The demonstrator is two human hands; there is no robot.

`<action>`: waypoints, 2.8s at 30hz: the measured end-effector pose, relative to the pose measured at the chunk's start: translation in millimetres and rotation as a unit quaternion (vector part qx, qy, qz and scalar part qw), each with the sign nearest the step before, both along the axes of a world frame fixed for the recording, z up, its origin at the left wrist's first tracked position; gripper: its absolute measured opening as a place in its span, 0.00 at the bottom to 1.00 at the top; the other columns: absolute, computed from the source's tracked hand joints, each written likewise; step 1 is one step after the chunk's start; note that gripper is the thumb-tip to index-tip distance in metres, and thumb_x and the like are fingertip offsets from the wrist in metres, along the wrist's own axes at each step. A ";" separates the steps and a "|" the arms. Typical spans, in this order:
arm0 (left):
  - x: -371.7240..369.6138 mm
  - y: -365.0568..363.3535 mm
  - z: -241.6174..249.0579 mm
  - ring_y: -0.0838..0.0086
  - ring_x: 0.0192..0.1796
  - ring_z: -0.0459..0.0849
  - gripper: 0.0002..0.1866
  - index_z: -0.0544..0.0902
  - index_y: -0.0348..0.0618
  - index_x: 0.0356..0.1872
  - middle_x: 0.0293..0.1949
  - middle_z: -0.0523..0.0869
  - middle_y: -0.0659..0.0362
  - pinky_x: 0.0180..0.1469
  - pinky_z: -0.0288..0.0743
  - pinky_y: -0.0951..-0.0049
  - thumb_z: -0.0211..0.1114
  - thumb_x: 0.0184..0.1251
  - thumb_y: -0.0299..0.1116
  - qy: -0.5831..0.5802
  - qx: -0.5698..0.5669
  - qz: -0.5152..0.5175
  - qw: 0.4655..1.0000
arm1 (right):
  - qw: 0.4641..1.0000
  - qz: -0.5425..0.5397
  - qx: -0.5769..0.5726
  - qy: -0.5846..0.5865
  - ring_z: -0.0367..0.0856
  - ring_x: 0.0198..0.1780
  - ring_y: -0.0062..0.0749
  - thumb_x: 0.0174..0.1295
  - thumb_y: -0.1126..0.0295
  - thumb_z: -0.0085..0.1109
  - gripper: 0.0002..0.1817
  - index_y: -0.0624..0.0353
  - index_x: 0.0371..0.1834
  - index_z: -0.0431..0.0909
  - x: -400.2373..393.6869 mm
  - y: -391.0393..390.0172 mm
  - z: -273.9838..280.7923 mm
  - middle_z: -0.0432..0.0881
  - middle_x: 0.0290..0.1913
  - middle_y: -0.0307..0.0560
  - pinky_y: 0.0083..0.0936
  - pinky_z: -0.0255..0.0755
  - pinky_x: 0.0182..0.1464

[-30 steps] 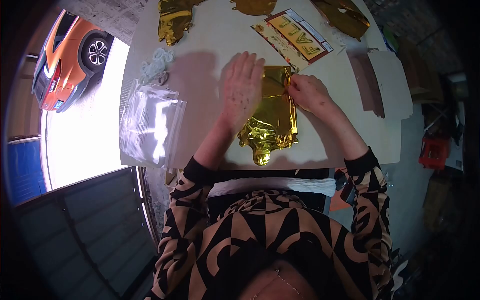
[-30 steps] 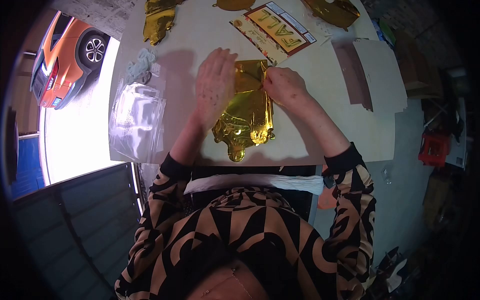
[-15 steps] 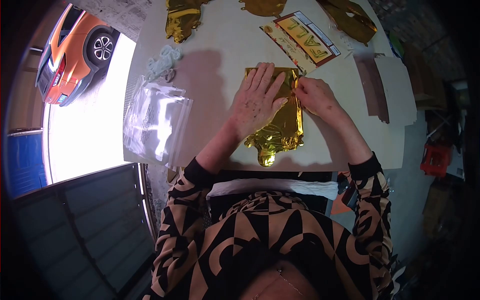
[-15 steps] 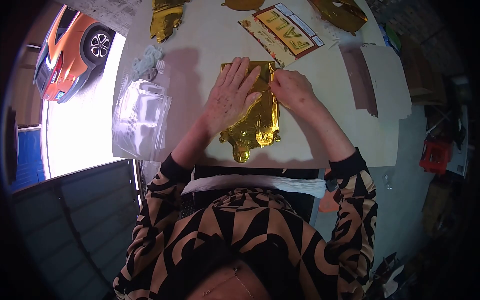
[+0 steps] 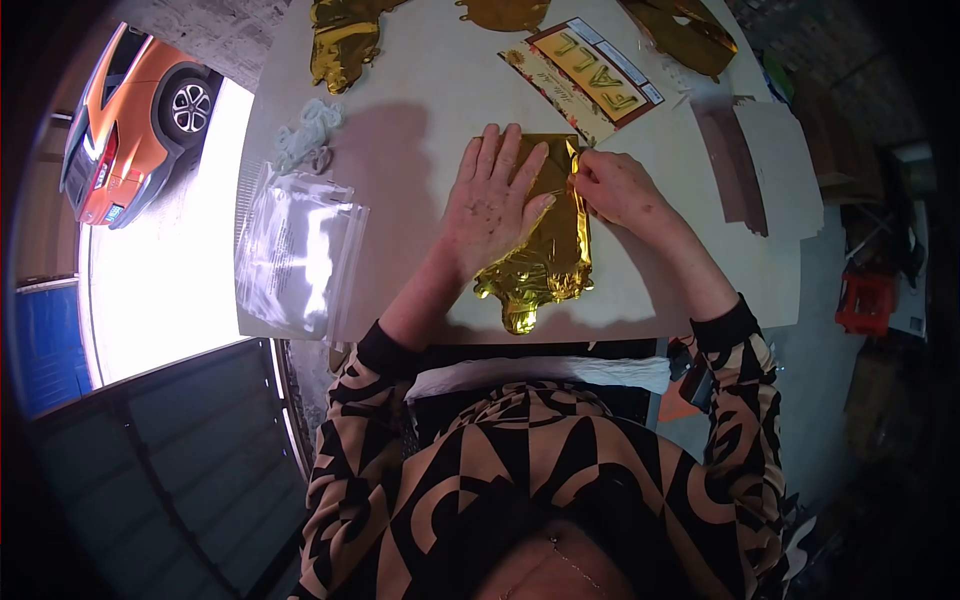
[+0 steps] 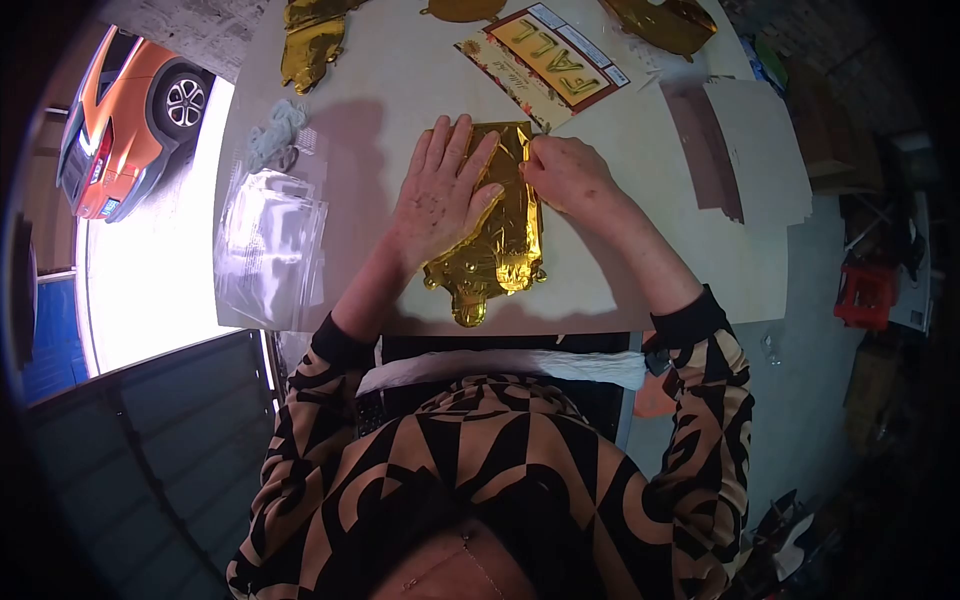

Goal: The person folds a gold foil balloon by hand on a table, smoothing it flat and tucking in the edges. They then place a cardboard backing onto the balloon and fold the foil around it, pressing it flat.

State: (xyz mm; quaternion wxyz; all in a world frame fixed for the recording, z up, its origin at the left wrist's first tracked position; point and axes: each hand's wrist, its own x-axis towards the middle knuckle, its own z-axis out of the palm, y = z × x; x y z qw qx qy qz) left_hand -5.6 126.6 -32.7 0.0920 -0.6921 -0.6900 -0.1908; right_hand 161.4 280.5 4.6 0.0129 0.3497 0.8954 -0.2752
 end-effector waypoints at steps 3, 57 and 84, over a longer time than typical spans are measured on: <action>0.3 -1.5 1.7 0.37 0.83 0.58 0.34 0.67 0.48 0.83 0.81 0.64 0.39 0.85 0.49 0.41 0.53 0.84 0.54 0.002 -0.035 0.006 0.999 | 0.998 -0.033 0.057 -0.021 0.89 0.44 0.56 0.71 0.59 0.63 0.14 0.61 0.44 0.81 -0.4 -5.8 8.0 0.90 0.40 0.55 0.49 0.81 0.47; 4.3 -2.8 8.4 0.39 0.82 0.61 0.33 0.72 0.49 0.79 0.79 0.69 0.40 0.85 0.49 0.42 0.55 0.82 0.55 0.005 -0.022 0.008 1.000 | 0.979 -0.063 0.103 -0.165 0.84 0.68 0.51 0.46 0.26 0.77 0.54 0.53 0.71 0.81 -73.9 179.8 11.5 0.84 0.68 0.57 0.41 0.77 0.70; 7.1 -2.0 9.3 0.40 0.84 0.58 0.34 0.72 0.49 0.80 0.80 0.67 0.42 0.86 0.45 0.44 0.52 0.83 0.57 0.002 -0.030 0.015 0.999 | 0.985 -0.101 0.092 -0.107 0.87 0.65 0.52 0.55 0.40 0.76 0.38 0.59 0.61 0.87 -108.7 165.2 1.1 0.89 0.62 0.55 0.45 0.81 0.65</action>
